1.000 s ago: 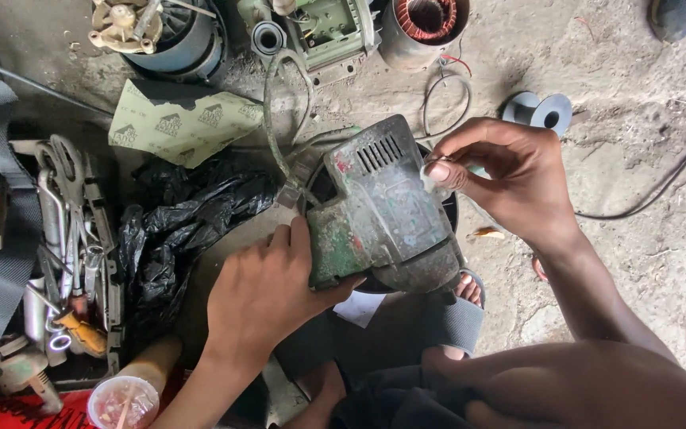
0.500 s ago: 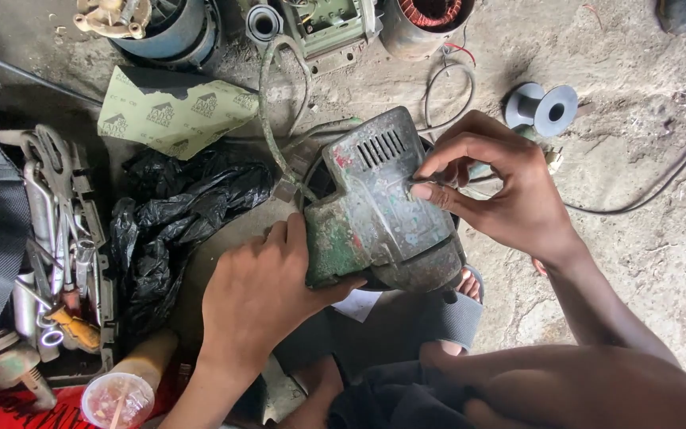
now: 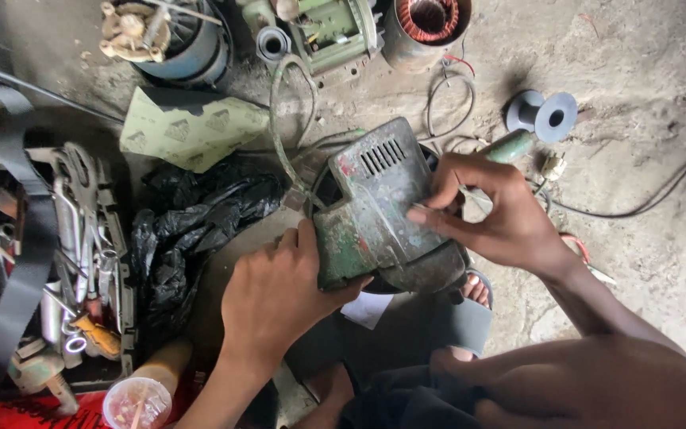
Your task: The person is working on a small electric motor, using their hands to manipulate wires and components. They are seen pulling and adjusting wires connected to the motor, which is placed on the floor amidst other tools and parts.
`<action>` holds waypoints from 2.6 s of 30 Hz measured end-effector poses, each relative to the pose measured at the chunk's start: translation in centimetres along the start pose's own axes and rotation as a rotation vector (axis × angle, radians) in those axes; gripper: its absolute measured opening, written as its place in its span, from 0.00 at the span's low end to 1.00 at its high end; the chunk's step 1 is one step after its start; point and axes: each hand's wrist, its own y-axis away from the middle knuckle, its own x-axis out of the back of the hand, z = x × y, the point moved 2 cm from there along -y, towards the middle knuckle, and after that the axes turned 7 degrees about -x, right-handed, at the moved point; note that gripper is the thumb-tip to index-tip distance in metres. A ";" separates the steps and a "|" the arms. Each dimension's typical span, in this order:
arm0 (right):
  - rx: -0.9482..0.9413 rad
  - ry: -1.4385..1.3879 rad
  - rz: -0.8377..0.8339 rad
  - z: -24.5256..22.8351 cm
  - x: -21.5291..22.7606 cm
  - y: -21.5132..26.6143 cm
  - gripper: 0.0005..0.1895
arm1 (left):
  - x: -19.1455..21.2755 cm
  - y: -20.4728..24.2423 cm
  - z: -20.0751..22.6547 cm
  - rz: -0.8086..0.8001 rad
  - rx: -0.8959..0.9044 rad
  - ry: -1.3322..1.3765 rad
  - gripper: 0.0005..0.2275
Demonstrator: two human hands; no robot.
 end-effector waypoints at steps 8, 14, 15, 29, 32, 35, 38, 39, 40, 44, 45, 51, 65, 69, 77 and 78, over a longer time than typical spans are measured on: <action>-0.042 -0.044 0.047 -0.3 0.0 -0.5 0.14 | 0.0 0.1 0.1 0.103 -0.008 0.015 0.35; -0.068 -0.064 0.039 -0.2 -0.1 -1.4 0.16 | -0.5 0.1 0.2 0.116 -0.008 -0.012 0.39; -0.066 -0.054 0.033 -0.3 -0.2 -1.6 0.16 | -0.5 0.1 0.1 0.173 -0.013 -0.030 0.40; -0.043 -0.075 0.074 0.4 -0.7 -1.5 0.09 | -2.8 -0.2 -0.3 0.235 -0.045 -0.164 0.41; -0.043 -0.094 0.072 -0.1 -0.3 -1.3 0.08 | -2.6 0.0 0.0 0.226 -0.046 -0.145 0.41; -0.066 -0.114 0.010 0.5 -0.2 0.0 0.08 | -2.5 0.2 0.0 0.239 -0.054 -0.152 0.40; -0.034 -0.090 0.044 0.8 -0.3 -1.9 0.08 | -2.9 -0.3 -0.2 0.275 -0.043 -0.182 0.41; 0.007 -0.068 0.081 0.7 -0.5 -2.5 0.08 | -3.1 -0.1 0.0 0.287 -0.034 -0.193 0.41; -0.005 -0.073 0.093 0.2 0.0 -1.7 0.08 | -3.3 -0.1 0.0 0.278 -0.049 -0.193 0.41; -0.072 -0.111 -0.015 -0.4 0.0 -0.1 0.08 | -2.8 0.2 -0.3 0.263 -0.046 -0.189 0.39; -0.107 -0.123 0.001 0.1 0.0 0.2 0.08 | -2.6 0.1 0.0 0.254 -0.046 -0.188 0.38; -0.028 -0.085 -0.008 -0.6 -0.1 -0.6 0.08 | -1.8 -0.3 -0.2 0.175 -0.042 -0.256 0.39; 0.008 -0.147 -0.025 1.7 -0.4 -2.3 0.07 | -1.9 0.0 0.1 0.195 -0.021 -0.198 0.39; 0.022 -0.126 -0.111 1.2 -0.2 -1.4 0.07 | -2.4 0.4 -0.2 0.214 -0.030 -0.203 0.39; 0.108 -0.084 -0.033 0.8 -0.4 -1.9 0.09 | -2.3 0.4 -0.1 0.202 -0.055 -0.211 0.39; 0.110 -0.099 -0.124 0.3 -0.3 -1.9 0.08 | -2.2 0.3 -0.3 0.214 -0.042 -0.186 0.40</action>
